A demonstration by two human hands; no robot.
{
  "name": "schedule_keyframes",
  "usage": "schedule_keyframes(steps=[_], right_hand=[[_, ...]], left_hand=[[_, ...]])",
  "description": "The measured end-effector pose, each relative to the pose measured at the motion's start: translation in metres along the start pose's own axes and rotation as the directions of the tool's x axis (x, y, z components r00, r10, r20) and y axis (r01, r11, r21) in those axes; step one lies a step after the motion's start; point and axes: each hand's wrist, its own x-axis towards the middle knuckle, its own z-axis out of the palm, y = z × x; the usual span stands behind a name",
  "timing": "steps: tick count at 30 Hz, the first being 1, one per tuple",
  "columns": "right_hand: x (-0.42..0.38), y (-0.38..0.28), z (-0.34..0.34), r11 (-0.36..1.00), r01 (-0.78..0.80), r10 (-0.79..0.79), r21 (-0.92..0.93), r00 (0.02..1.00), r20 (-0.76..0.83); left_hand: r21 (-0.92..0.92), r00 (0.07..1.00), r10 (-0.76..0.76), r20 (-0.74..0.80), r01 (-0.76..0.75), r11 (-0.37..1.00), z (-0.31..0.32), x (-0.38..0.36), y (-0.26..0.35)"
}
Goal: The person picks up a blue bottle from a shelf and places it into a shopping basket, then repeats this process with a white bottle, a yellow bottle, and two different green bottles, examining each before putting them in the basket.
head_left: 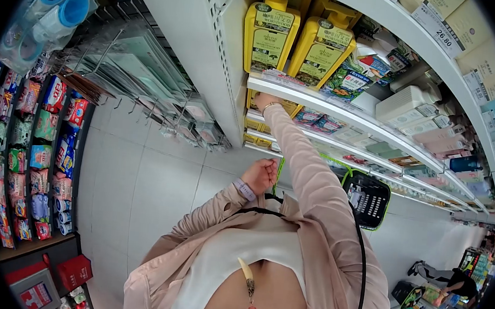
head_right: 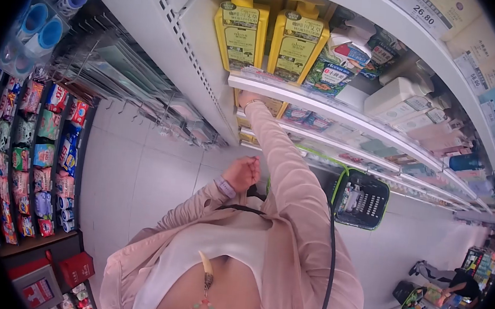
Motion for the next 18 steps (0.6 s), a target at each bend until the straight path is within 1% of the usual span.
schedule_keyframes(steps=[1,2,3,4,5,6,7,9,10,12,13,15,17,18], right_hand=[[-0.003,-0.001,-0.002,1.0,-0.019,0.019,-0.001,1.0,-0.002],[-0.005,-0.002,-0.004,1.0,0.005,-0.004,0.022,0.999,-0.044],[-0.009,-0.003,-0.003,1.0,0.003,-0.002,0.022,0.999,-0.04],[-0.013,-0.005,-0.003,0.999,0.038,-0.041,-0.027,0.992,-0.119],[-0.016,-0.007,-0.003,0.995,0.069,-0.083,-0.079,0.977,-0.197],[-0.018,-0.006,-0.002,0.994,0.093,-0.105,-0.064,0.971,-0.217],[-0.019,-0.005,-0.001,0.994,0.093,-0.105,-0.065,0.97,-0.219],[-0.026,-0.003,0.0,0.979,0.113,-0.13,-0.167,0.987,-0.092],[-0.032,-0.001,-0.001,0.98,0.11,-0.127,-0.169,0.987,-0.096],[-0.044,0.007,0.0,0.966,0.202,-0.222,-0.159,0.968,-0.121],[-0.047,0.01,0.001,0.967,0.2,-0.22,-0.159,0.968,-0.124],[-0.054,0.014,0.002,0.941,0.33,-0.3,0.076,0.916,-0.266],[-0.064,0.017,0.0,0.932,0.348,-0.317,0.097,0.917,-0.244],[-0.068,0.02,0.005,0.938,0.321,-0.3,0.129,0.941,-0.157]], left_hand=[[-0.006,1.0,-0.006,-0.004,0.006,1.0,0.001,-0.002,-0.001],[-0.031,0.998,0.008,-0.056,-0.009,0.999,0.003,-0.003,0.0],[-0.053,0.994,0.023,-0.106,-0.029,0.998,0.006,-0.005,0.0],[-0.054,0.994,0.023,-0.107,-0.029,0.998,0.003,-0.005,0.002],[-0.028,0.998,0.015,-0.062,-0.017,0.999,-0.002,-0.004,0.003],[-0.002,1.0,0.006,-0.016,-0.006,1.0,-0.003,-0.003,0.005],[0.0,1.0,0.006,-0.015,-0.006,1.0,-0.004,-0.002,0.005],[0.038,1.0,-0.009,-0.003,0.009,0.999,-0.005,0.0,0.005],[0.041,1.0,-0.012,-0.001,0.012,0.999,-0.005,0.002,0.005],[0.069,1.0,-0.005,-0.01,0.006,0.998,-0.003,0.003,0.005],[0.072,1.0,-0.007,-0.01,0.008,0.997,-0.002,0.003,0.005],[0.094,0.998,0.023,-0.061,-0.017,0.995,0.002,0.002,0.004],[0.103,0.997,0.021,-0.071,-0.014,0.995,0.002,0.003,0.005],[0.108,0.997,0.021,-0.08,-0.012,0.994,0.002,0.003,0.006]])
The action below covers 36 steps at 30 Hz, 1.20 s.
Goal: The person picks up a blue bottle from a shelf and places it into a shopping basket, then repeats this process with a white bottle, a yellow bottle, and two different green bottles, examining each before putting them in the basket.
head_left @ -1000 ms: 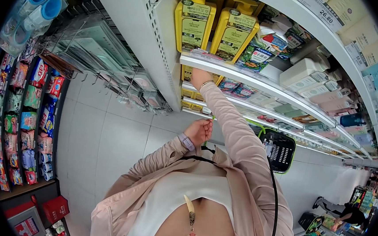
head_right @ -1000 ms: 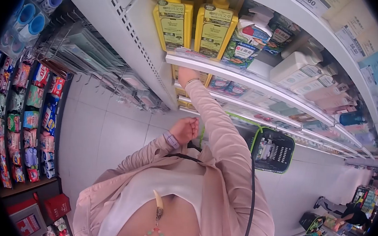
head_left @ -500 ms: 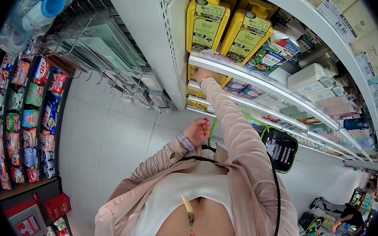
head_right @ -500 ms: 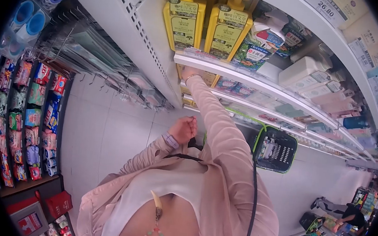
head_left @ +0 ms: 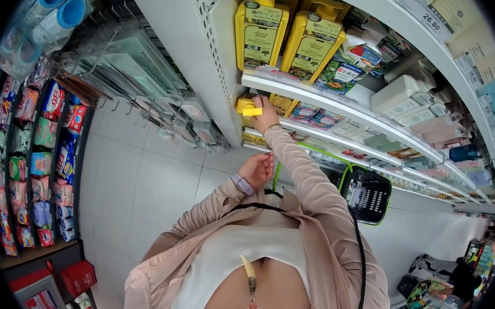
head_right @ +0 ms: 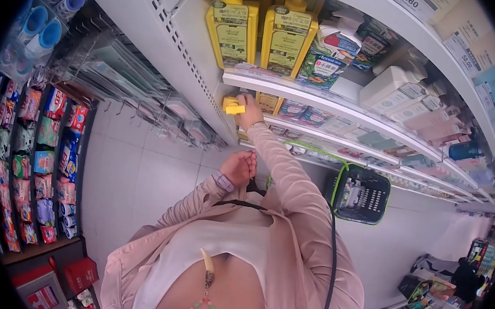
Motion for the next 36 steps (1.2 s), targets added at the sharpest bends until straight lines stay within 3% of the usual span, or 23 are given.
schedule_keyframes(steps=[1,5,7,10,16,18,19,21,22,23,24,25,26,28,29,30,31,33,34,35,36], right_hand=[[-0.005,0.001,0.003,0.999,-0.034,0.032,0.025,0.996,0.085],[-0.01,0.003,-0.002,0.992,0.126,-0.126,-0.025,0.992,0.008],[-0.007,-0.002,-0.01,0.996,0.093,-0.093,0.013,0.996,0.0],[-0.003,-0.007,-0.03,0.972,0.232,-0.233,-0.036,0.972,-0.014],[-0.023,-0.052,-0.078,0.928,0.373,-0.373,-0.008,0.927,-0.046],[-0.028,-0.069,-0.102,0.894,0.448,-0.441,0.034,0.89,-0.116],[-0.029,-0.079,-0.117,0.894,0.447,-0.441,0.03,0.89,-0.116],[-0.031,-0.098,-0.147,0.917,0.344,-0.314,0.203,0.935,-0.164],[-0.03,-0.102,-0.155,0.901,0.36,-0.302,0.242,0.921,-0.247],[-0.029,-0.104,-0.159,0.902,0.359,-0.3,0.238,0.92,-0.252],[-0.029,-0.105,-0.162,0.825,0.22,-0.139,0.52,0.972,-0.19],[-0.029,-0.106,-0.165,0.659,0.062,0.001,0.749,0.997,-0.083],[-0.03,-0.108,-0.171,0.681,-0.037,0.061,0.731,0.998,-0.006],[-0.039,-0.088,-0.147,0.708,-0.089,0.155,0.7,0.988,-0.03],[-0.043,-0.077,-0.133,0.729,-0.145,0.238,0.669,0.97,-0.05],[-0.049,-0.068,-0.13,0.686,-0.241,0.3,0.687,0.953,0.034],[-0.053,-0.069,-0.132,0.692,-0.233,0.295,0.683,0.955,0.026],[-0.063,-0.073,-0.133,0.156,-0.227,0.333,0.961,0.928,0.165],[-0.066,-0.079,-0.133,0.041,-0.195,0.282,0.98,0.943,0.176],[-0.07,-0.078,-0.13,0.039,-0.196,0.286,0.98,0.942,0.177],[-0.073,-0.074,-0.124,-0.229,-0.33,0.223,0.916,0.898,0.379]], left_hand=[[0.007,1.0,0.001,0.0,-0.001,1.0,0.0,0.0,0.0],[-0.009,1.0,-0.004,-0.018,0.004,1.0,-0.004,0.0,0.002],[-0.028,1.0,0.005,-0.018,-0.005,1.0,-0.011,-0.001,0.002],[0.0,0.999,0.044,-0.018,-0.044,0.999,-0.025,0.003,0.007],[-0.075,0.989,0.105,-0.102,-0.113,0.991,-0.07,0.028,0.015],[0.296,0.906,0.422,0.029,-0.411,0.862,-0.105,0.05,0.013],[0.296,0.907,0.42,0.033,-0.41,0.863,-0.096,0.045,0.012],[0.228,0.756,0.583,0.299,-0.649,0.725,-0.069,0.026,0.01],[-0.291,0.885,0.368,0.285,-0.286,0.913,-0.05,0.006,0.011],[-0.287,0.885,0.364,0.289,-0.283,0.915,-0.024,-0.015,0.011],[-0.23,0.917,0.259,0.303,-0.193,0.954,0.004,-0.035,0.011],[-0.17,0.939,0.149,0.31,-0.1,0.98,0.023,-0.049,0.012],[-0.16,0.939,0.142,0.314,-0.096,0.983,0.035,-0.058,0.011],[-0.021,0.85,-0.112,0.515,0.144,0.989,0.047,-0.07,0.004],[-0.137,0.821,-0.058,0.568,0.163,0.977,0.041,-0.065,-0.005],[-0.118,0.791,-0.073,0.608,0.181,0.976,0.041,-0.068,-0.008],[-0.101,0.76,-0.087,0.645,0.197,0.975,0.042,-0.069,-0.009],[-0.105,0.753,-0.058,0.655,0.166,0.981,0.044,-0.068,-0.009],[-0.113,0.753,-0.031,0.657,0.139,0.984,0.042,-0.069,-0.012],[-0.113,0.754,-0.034,0.656,0.142,0.983,0.041,-0.071,-0.014],[-0.125,0.788,-0.037,0.615,0.144,0.982,0.041,-0.072,-0.013]])
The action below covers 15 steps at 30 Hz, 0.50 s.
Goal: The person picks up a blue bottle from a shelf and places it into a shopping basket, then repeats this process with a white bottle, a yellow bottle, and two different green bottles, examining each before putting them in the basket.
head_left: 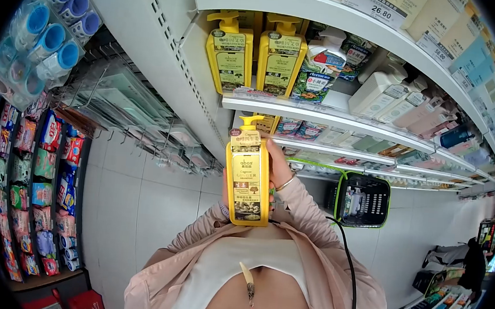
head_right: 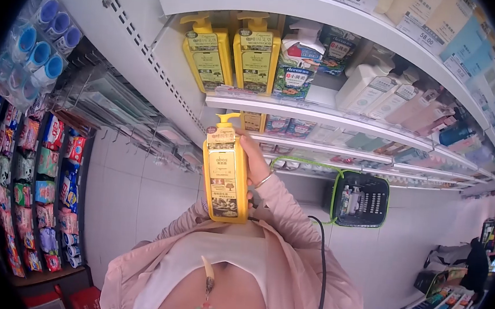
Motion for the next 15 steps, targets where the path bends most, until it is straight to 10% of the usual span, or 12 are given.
schedule_keyframes(steps=[2,15], right_hand=[[0.001,0.004,-0.011,0.956,-0.247,0.231,0.157,0.966,0.112],[0.01,0.022,-0.029,0.871,-0.305,0.203,0.386,0.937,0.283]], left_hand=[[-0.004,0.999,-0.002,-0.046,0.002,1.0,0.001,0.002,0.0],[0.277,0.982,0.074,-0.172,-0.024,0.961,0.005,0.013,0.002]])
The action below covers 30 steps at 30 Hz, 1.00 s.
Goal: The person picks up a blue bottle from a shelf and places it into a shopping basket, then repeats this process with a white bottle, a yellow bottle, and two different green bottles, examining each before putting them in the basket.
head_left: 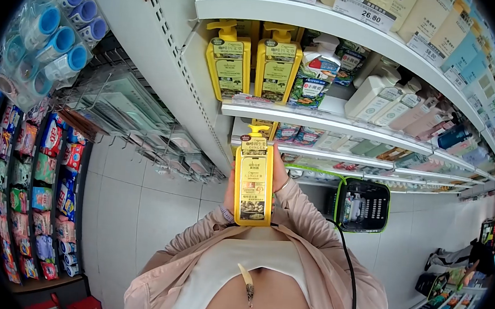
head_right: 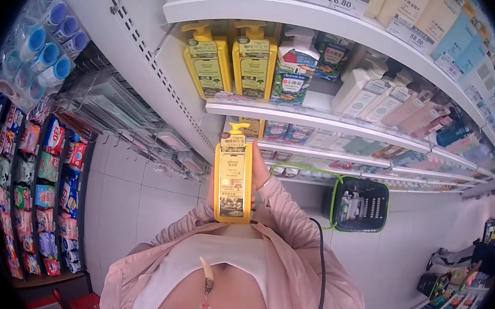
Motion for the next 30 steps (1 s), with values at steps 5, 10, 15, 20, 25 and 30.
schedule_keyframes(steps=[5,10,15,20,25,30], right_hand=[[0.0,0.002,-0.009,0.999,0.027,-0.026,0.018,0.998,-0.062],[0.001,0.001,-0.014,1.0,0.019,-0.02,-0.007,0.997,-0.071],[-0.002,0.001,-0.006,0.997,0.063,-0.066,-0.035,0.993,-0.095],[-0.002,0.001,-0.006,0.997,0.067,-0.069,-0.023,0.994,-0.085],[-0.001,0.002,-0.012,0.999,0.047,-0.049,-0.021,0.995,-0.085],[-0.001,0.003,-0.007,0.997,0.063,-0.066,-0.034,0.991,-0.112]], left_hand=[[-0.02,1.0,-0.015,0.018,0.015,1.0,-0.006,0.005,0.001],[-0.063,0.999,-0.046,0.013,0.046,0.997,0.001,0.004,0.003],[-0.055,0.998,-0.061,-0.007,0.061,0.997,0.001,0.004,0.003],[-0.024,0.997,-0.079,0.0,0.079,0.997,-0.006,0.005,0.005],[-0.044,0.998,-0.062,0.017,0.063,0.997,-0.006,0.005,0.004],[-0.049,0.997,-0.071,0.023,0.072,0.996,-0.004,0.004,0.006]])
